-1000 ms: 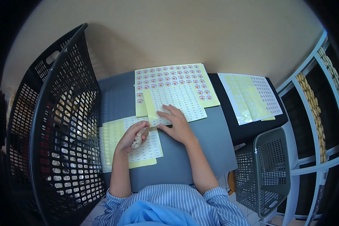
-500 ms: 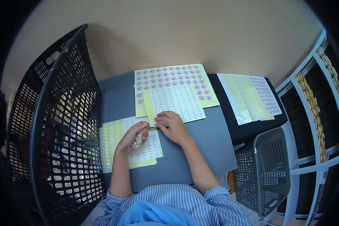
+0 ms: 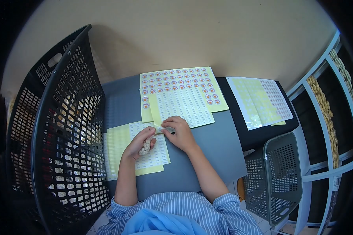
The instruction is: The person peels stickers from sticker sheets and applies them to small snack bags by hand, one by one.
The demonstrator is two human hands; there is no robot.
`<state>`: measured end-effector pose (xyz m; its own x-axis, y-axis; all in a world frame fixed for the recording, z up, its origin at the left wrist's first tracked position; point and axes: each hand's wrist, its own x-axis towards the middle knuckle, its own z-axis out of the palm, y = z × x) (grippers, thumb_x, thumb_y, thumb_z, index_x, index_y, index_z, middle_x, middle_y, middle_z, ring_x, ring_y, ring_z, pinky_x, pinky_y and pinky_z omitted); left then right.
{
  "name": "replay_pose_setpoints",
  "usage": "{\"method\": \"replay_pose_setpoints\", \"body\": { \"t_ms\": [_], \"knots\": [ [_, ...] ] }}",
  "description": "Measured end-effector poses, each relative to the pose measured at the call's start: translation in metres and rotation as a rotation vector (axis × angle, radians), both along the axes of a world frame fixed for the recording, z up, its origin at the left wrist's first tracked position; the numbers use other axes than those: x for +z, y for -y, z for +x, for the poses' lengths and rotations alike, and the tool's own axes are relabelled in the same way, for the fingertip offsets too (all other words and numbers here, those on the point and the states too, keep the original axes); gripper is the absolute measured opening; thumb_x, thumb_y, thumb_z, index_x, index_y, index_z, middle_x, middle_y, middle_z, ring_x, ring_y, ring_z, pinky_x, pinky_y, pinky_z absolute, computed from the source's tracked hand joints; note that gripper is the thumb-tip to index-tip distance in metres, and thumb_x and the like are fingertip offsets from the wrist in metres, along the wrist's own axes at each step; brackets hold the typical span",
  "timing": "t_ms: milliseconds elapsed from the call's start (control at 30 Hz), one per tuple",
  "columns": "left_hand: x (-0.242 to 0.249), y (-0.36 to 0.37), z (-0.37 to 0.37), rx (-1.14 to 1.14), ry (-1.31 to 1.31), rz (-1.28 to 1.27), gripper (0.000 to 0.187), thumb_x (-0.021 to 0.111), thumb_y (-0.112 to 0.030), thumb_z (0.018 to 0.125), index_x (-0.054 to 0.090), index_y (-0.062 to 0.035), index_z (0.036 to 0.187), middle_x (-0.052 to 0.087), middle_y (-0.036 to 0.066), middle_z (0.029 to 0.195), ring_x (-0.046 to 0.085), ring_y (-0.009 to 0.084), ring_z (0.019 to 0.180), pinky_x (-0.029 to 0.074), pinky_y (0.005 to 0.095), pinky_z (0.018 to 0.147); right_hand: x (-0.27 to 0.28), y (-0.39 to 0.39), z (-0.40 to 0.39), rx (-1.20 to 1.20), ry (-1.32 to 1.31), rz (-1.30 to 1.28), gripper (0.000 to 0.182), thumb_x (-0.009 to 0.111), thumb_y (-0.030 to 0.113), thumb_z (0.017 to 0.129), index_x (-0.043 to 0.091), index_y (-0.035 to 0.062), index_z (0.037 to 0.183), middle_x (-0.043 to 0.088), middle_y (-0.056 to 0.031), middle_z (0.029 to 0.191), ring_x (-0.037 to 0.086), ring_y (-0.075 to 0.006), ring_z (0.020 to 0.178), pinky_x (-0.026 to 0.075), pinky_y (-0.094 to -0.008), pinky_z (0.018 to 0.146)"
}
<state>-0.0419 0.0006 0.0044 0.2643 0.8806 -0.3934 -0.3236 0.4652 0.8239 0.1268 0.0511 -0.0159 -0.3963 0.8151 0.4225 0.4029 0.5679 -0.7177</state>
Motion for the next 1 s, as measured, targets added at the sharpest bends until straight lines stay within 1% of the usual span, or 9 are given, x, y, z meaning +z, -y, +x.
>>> {"method": "replay_pose_setpoints", "body": {
  "t_ms": [300, 533, 600, 733, 800, 833, 900, 933, 1000],
  "knots": [
    [0.003, 0.0, 0.0, -0.003, -0.058, -0.012, 0.023, 0.051, -0.034, 0.087, 0.049, -0.0104, 0.086, 0.046, -0.004, 0.063, 0.046, 0.0013, 0.051, 0.037, 0.0158, 0.048, 0.005, 0.003, -0.004, -0.018, -0.063, -0.098, 0.015, 0.067, 0.007, 0.067, 0.065, 0.0017, 0.081, 0.062, -0.0104, 0.089, 0.057, -0.0259, 0.087, 0.045, -0.0336, 0.077],
    [0.001, -0.001, 0.0, -0.019, -0.069, 0.004, 0.024, 0.051, -0.034, 0.087, 0.049, -0.01, 0.085, 0.046, -0.004, 0.067, 0.045, 0.0019, 0.054, 0.038, 0.0165, 0.05, 0.002, 0.003, -0.004, 0.015, -0.051, -0.057, 0.014, 0.067, 0.005, 0.068, 0.063, 0.0012, 0.081, 0.062, -0.0109, 0.087, 0.058, -0.0255, 0.085, 0.046, -0.0327, 0.074],
    [0.007, 0.0, 0.002, -0.004, -0.111, 0.013, 0.026, 0.05, -0.035, 0.087, 0.049, -0.0094, 0.086, 0.046, -0.003, 0.068, 0.044, 0.0017, 0.054, 0.038, 0.0171, 0.05, 0.005, 0.004, -0.004, 0.027, -0.06, -0.153, 0.012, 0.066, 0.003, 0.067, 0.062, 0.0008, 0.078, 0.062, -0.0109, 0.086, 0.058, -0.0255, 0.083, 0.046, -0.032, 0.073],
    [-0.004, -0.002, -0.006, 0.009, -0.255, 0.018, 0.025, 0.046, -0.035, 0.089, 0.049, -0.0099, 0.089, 0.051, 0.0, 0.071, 0.05, 0.0045, 0.062, 0.042, 0.0187, 0.053, 0.006, 0.002, -0.003, 0.05, -0.057, -0.101, 0.009, 0.066, 0.002, 0.067, 0.061, 0.0005, 0.075, 0.062, -0.0111, 0.086, 0.059, -0.024, 0.082, 0.047, -0.0308, 0.074],
    [-0.005, 0.0, -0.009, 0.175, -0.399, 0.147, 0.025, 0.043, -0.029, 0.087, 0.047, -0.0067, 0.098, 0.051, 0.004, 0.085, 0.05, 0.0079, 0.079, 0.043, 0.0217, 0.066, 0.005, 0.002, -0.002, 0.017, -0.144, -0.156, 0.013, 0.067, 0.003, 0.068, 0.061, 0.0011, 0.08, 0.062, -0.0107, 0.088, 0.059, -0.0205, 0.083, 0.047, -0.0294, 0.076],
    [-0.004, 0.0, -0.01, 0.176, -0.399, 0.146, 0.025, 0.043, -0.029, 0.087, 0.047, -0.0067, 0.098, 0.051, 0.004, 0.085, 0.05, 0.0079, 0.079, 0.043, 0.0217, 0.066, 0.005, 0.003, -0.004, 0.019, -0.144, -0.157, 0.013, 0.067, 0.003, 0.068, 0.061, 0.0011, 0.08, 0.062, -0.0107, 0.088, 0.059, -0.0205, 0.083, 0.047, -0.0294, 0.076],
    [-0.002, 0.0, -0.012, 0.313, -0.314, 0.136, 0.029, 0.038, -0.021, 0.084, 0.041, -0.0049, 0.109, 0.05, 0.007, 0.095, 0.048, 0.0108, 0.087, 0.04, 0.0221, 0.073, 0.009, 0.006, -0.008, 0.004, -0.333, -0.22, 0.029, 0.067, 0.006, 0.071, 0.058, 0.0018, 0.098, 0.061, -0.0097, 0.09, 0.059, -0.0165, 0.084, 0.047, -0.0288, 0.077],
    [-0.005, 0.0, -0.013, 0.322, -0.322, 0.177, 0.037, 0.036, -0.015, 0.08, 0.034, -0.0048, 0.116, 0.046, 0.006, 0.098, 0.046, 0.0119, 0.083, 0.039, 0.0214, 0.074, 0.012, 0.009, -0.011, 0.008, -0.333, -0.22, 0.029, 0.067, 0.006, 0.071, 0.058, 0.0018, 0.098, 0.061, -0.0097, 0.09, 0.059, -0.0165, 0.084, 0.047, -0.0288, 0.077],
    [-0.001, 0.004, -0.007, 0.302, -0.375, 0.261, 0.037, 0.036, -0.015, 0.081, 0.033, -0.0049, 0.117, 0.042, 0.008, 0.1, 0.044, 0.0143, 0.088, 0.037, 0.0247, 0.078, 0.015, 0.016, -0.016, 0.115, -0.46, -0.453, 0.048, 0.066, 0.007, 0.075, 0.046, 0.0025, 0.118, 0.06, -0.0087, 0.089, 0.058, -0.0138, 0.084, 0.047, -0.0275, 0.076]
  ]
}}
